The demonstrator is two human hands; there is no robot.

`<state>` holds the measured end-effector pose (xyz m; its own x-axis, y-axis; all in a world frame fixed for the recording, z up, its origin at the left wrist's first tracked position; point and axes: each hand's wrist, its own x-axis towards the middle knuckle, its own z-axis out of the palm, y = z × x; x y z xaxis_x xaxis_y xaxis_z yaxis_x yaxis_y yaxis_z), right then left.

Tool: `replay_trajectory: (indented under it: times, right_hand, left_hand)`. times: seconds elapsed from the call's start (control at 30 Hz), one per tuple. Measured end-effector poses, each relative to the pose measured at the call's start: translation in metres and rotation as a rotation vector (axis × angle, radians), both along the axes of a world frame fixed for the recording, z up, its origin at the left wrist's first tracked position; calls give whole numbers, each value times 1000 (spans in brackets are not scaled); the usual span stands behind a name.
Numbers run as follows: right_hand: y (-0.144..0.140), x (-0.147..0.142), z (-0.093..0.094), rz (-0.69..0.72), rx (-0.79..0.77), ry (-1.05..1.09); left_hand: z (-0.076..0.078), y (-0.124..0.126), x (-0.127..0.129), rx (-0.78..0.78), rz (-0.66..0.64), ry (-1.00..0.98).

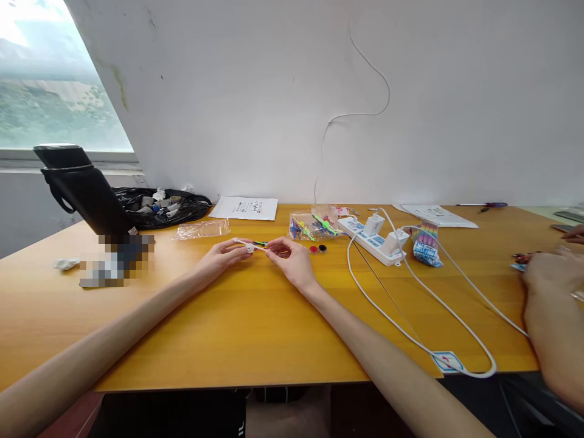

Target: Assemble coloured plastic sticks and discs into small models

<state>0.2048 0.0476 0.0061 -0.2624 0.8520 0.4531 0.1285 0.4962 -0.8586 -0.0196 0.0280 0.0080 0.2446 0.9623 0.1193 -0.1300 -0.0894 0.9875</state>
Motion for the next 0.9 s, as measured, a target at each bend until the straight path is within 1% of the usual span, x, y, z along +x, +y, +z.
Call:
replay_trajectory:
  times: [0.27,0.43,0.53,0.73,0.9]
  right_hand:
    - [-7,-2,-1,60,0,-217]
    - [-9,-4,-1,82,0,-240]
    - [-9,-4,0,79,2,-257]
    - [-12,-3,3,68,39,-291]
    - [-17,-5,3,132,82,-314]
  left_hand:
    - [2,-3,1,0,-13,12]
    - [2,-4,2,4,-13,12]
    - [2,-5,3,36,-27,44]
    - [8,-10,6,83,-48,87]
    - [8,-10,7,102,-13,117]
